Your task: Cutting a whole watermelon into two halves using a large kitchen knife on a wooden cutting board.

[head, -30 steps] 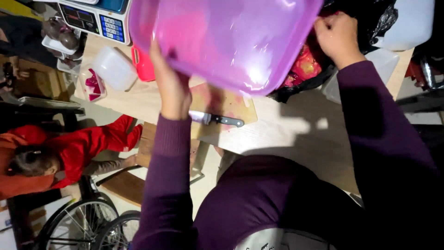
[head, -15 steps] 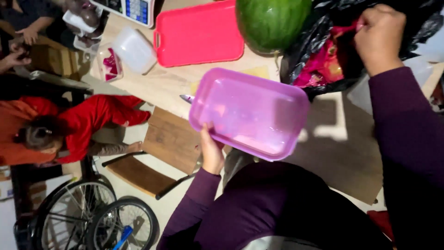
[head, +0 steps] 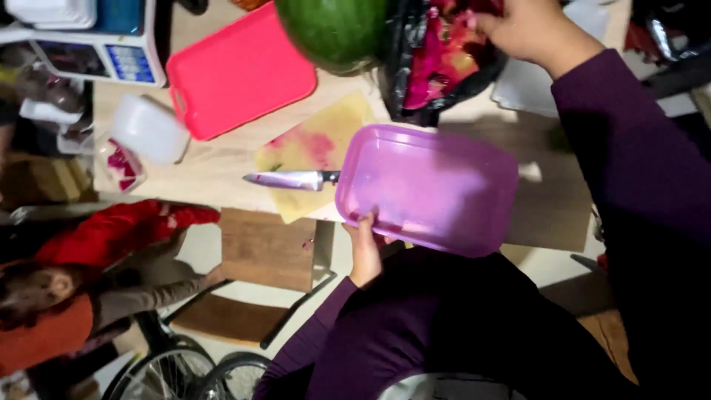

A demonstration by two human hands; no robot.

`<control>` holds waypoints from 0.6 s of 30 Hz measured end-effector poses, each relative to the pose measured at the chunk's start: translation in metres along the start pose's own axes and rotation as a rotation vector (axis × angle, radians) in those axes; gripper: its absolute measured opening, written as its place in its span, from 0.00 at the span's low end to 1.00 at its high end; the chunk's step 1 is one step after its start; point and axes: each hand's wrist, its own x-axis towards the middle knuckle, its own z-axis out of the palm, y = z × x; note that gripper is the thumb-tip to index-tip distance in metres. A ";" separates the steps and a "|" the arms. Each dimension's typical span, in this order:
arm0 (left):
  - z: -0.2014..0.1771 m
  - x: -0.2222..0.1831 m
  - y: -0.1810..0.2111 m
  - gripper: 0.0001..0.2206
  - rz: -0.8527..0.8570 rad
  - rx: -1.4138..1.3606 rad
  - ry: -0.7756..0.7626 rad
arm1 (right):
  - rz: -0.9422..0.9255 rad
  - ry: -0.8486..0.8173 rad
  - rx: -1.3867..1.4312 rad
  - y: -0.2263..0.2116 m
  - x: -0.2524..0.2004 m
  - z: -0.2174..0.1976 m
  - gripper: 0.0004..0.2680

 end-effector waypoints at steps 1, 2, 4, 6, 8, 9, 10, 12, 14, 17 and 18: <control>0.007 -0.001 -0.002 0.30 0.038 -0.080 0.034 | 0.153 0.174 0.184 0.008 -0.011 -0.002 0.10; 0.012 -0.004 -0.004 0.40 0.078 -0.163 0.081 | 0.298 0.339 0.376 0.013 -0.019 -0.001 0.12; 0.008 0.014 -0.046 0.30 -0.081 -0.139 0.002 | 0.308 0.320 0.811 0.018 -0.043 -0.016 0.06; 0.011 0.019 -0.062 0.21 -0.227 -0.124 -0.074 | 0.294 0.289 1.244 0.014 -0.067 -0.033 0.07; 0.024 0.014 -0.051 0.20 -0.301 -0.050 -0.227 | 0.239 0.362 1.516 0.000 -0.089 -0.053 0.10; 0.030 0.018 -0.055 0.20 -0.292 -0.058 -0.225 | 0.228 0.355 1.513 -0.001 -0.095 -0.058 0.10; 0.035 0.021 -0.059 0.24 -0.367 -0.003 -0.203 | 0.294 0.367 1.549 -0.003 -0.101 -0.062 0.12; 0.042 0.030 -0.067 0.28 -0.433 0.047 -0.178 | 0.351 0.371 1.584 -0.008 -0.105 -0.063 0.15; 0.048 0.043 -0.074 0.32 -0.509 0.012 -0.247 | 0.406 0.367 1.474 -0.018 -0.102 -0.060 0.09; 0.058 0.055 -0.088 0.25 -0.541 0.087 -0.190 | 0.376 0.341 1.425 -0.050 -0.096 -0.051 0.15; 0.062 0.058 -0.089 0.25 -0.525 0.064 -0.177 | 0.354 0.315 1.421 -0.047 -0.090 -0.045 0.15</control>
